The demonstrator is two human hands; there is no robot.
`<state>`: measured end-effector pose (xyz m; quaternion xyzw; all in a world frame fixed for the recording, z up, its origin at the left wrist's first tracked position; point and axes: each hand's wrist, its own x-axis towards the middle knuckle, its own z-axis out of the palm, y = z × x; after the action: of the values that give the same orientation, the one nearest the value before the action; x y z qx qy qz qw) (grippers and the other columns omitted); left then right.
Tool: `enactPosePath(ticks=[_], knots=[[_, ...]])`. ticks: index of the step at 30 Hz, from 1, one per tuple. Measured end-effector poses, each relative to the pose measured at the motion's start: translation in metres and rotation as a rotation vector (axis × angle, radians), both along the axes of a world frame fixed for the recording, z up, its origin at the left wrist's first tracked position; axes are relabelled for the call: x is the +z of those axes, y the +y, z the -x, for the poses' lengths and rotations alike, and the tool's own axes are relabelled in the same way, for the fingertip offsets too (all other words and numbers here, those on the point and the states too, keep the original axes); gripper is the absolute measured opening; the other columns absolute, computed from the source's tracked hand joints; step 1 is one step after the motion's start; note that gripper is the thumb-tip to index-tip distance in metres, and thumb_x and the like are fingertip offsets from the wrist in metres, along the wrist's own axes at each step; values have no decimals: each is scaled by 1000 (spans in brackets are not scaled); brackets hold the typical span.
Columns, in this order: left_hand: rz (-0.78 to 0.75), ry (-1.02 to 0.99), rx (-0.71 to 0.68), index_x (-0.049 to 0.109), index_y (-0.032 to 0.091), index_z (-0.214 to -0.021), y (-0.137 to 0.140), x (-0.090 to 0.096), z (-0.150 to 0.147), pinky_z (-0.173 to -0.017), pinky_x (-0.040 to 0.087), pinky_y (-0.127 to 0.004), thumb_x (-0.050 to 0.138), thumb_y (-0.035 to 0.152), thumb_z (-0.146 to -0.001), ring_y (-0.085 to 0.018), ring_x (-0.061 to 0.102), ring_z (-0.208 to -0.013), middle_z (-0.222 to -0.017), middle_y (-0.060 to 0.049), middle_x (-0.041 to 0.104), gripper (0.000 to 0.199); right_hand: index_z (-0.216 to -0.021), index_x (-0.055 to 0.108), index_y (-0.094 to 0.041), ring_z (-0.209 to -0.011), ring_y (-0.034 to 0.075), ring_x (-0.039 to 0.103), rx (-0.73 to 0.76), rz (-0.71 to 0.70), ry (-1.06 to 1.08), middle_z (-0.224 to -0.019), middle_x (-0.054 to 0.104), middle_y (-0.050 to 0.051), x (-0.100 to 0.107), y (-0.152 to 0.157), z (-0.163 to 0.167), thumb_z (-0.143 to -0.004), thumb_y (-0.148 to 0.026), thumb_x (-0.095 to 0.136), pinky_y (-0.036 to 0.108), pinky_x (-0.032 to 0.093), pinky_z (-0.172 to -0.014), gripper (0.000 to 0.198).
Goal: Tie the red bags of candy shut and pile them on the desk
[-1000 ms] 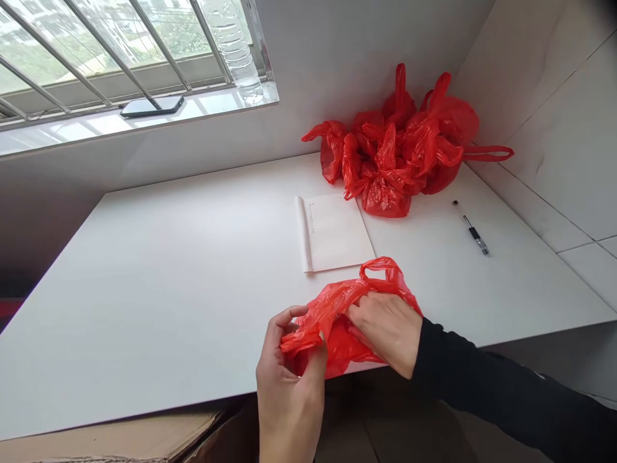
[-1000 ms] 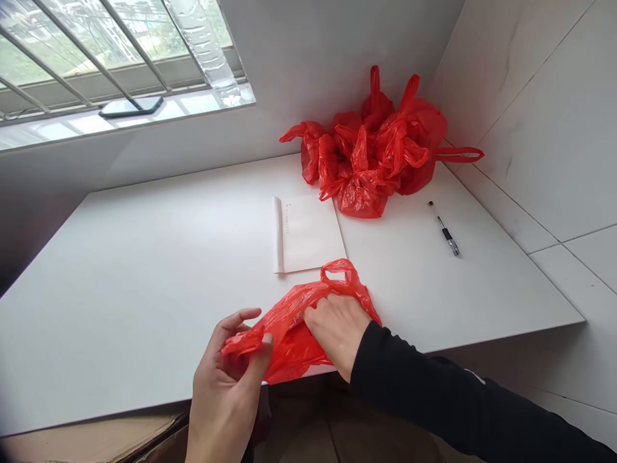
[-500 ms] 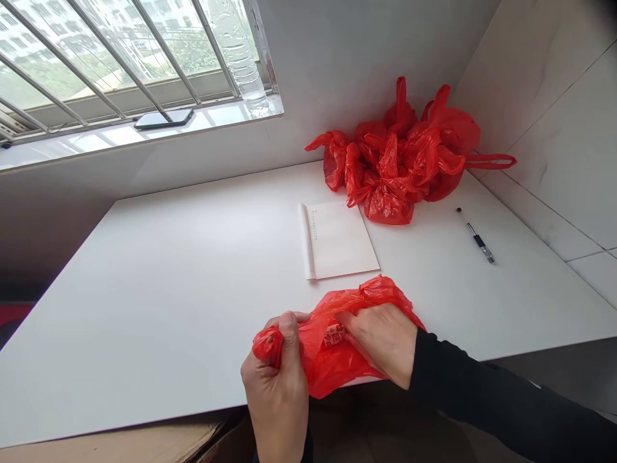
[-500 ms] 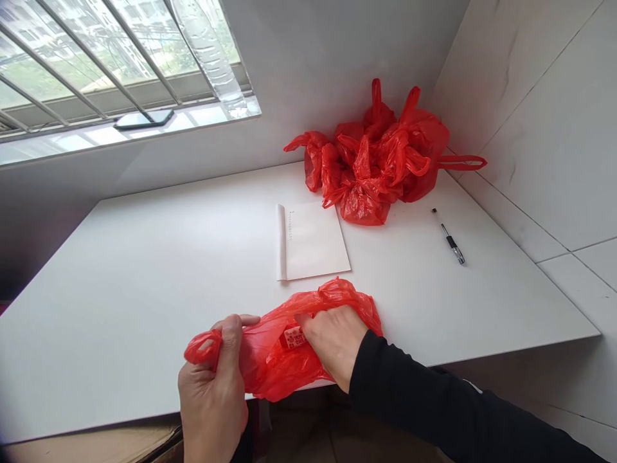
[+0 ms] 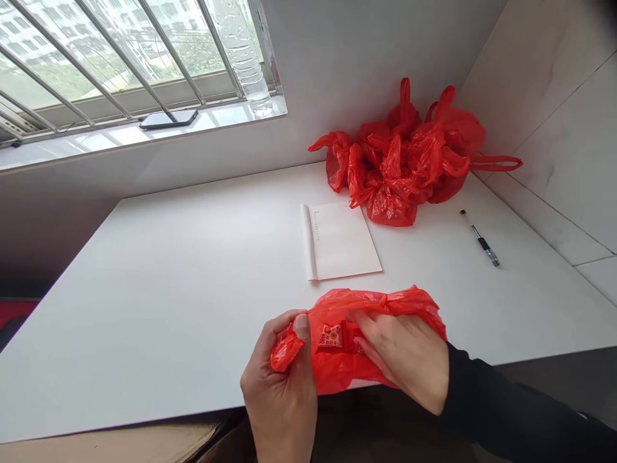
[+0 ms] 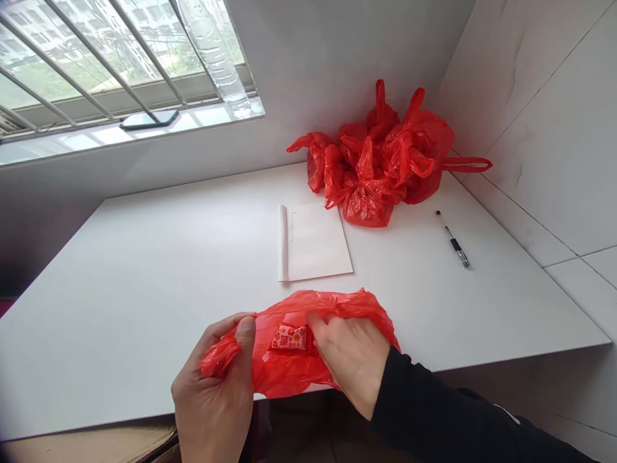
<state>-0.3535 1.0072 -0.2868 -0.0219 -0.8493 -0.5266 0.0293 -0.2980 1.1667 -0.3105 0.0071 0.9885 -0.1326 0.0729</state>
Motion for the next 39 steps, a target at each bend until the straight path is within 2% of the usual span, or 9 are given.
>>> enactPosePath(ticks=[6, 10, 16, 21, 26, 28, 32, 37, 39], knots=[[-53, 13, -37, 77, 23, -100, 3, -4, -6, -61, 52, -19, 70, 45, -87, -15, 66, -74, -92, -3, 75, 26, -97, 62, -19, -66, 26, 67, 51, -8, -102, -81, 70, 6, -7, 5, -2, -89, -12, 60, 32, 33, -52, 11], [-56, 8, -50, 75, 23, -97, 3, -4, -10, -61, 51, -18, 68, 44, -90, -13, 65, -73, -90, -1, 74, 23, -91, 61, -19, -68, 25, 66, 43, -42, -63, -82, 70, 6, -4, 5, 0, -89, -10, 58, 33, 35, -56, 9], [-147, -46, -42, 75, 20, -93, 10, 4, -12, -60, 50, -21, 58, 46, -96, -14, 64, -69, -83, -2, 72, 31, -100, 63, -15, -67, 27, 68, 129, -20, -157, -77, 69, 7, -6, 4, 3, -90, -14, 60, 33, 29, -52, 11], [-174, -59, -97, 74, 19, -92, 9, 1, -12, -60, 50, -22, 57, 45, -97, -15, 65, -71, -84, -2, 72, 32, -94, 59, -17, -67, 26, 68, 30, 2, -97, -78, 69, 6, -1, 7, -1, -94, -14, 52, 32, 29, -51, 8], [-186, -46, -73, 73, 19, -92, 11, 2, -13, -67, 50, -23, 60, 43, -96, -15, 66, -79, -92, -3, 73, 28, -120, 56, -18, -65, 24, 68, -75, 54, 71, -82, 70, 4, 0, 7, 1, -102, -24, 46, 30, 30, -49, 22], [-187, -43, -93, 73, 19, -92, 11, 2, -11, -67, 50, -22, 59, 43, -97, -15, 65, -79, -93, -3, 72, 28, -119, 58, -17, -61, 24, 67, -69, 4, 25, -75, 68, 4, -1, 7, 3, -103, -22, 44, 30, 27, -47, 22], [-172, -37, -106, 73, 19, -91, 10, 2, -7, -58, 47, -21, 59, 45, -96, -12, 60, -71, -89, -2, 71, 29, -91, 65, -18, -61, 25, 68, -41, -147, -152, -69, 67, 6, -1, 11, 6, -101, -17, 48, 32, 24, -46, 20], [-166, -40, -100, 72, 21, -91, 13, 2, -10, -57, 48, -22, 61, 45, -95, -13, 63, -70, -87, -2, 71, 27, -93, 67, -18, -71, 28, 70, -55, -162, -238, -79, 71, 8, 3, 17, 8, -99, -22, 55, 32, 29, -51, 14], [-153, -44, -103, 71, 23, -99, 13, 0, -10, -56, 49, -22, 66, 43, -92, -13, 63, -67, -85, 0, 71, 22, -98, 67, -19, -72, 28, 70, -87, -161, -231, -81, 71, 8, 4, 19, 6, -100, -23, 53, 32, 31, -51, 14]])
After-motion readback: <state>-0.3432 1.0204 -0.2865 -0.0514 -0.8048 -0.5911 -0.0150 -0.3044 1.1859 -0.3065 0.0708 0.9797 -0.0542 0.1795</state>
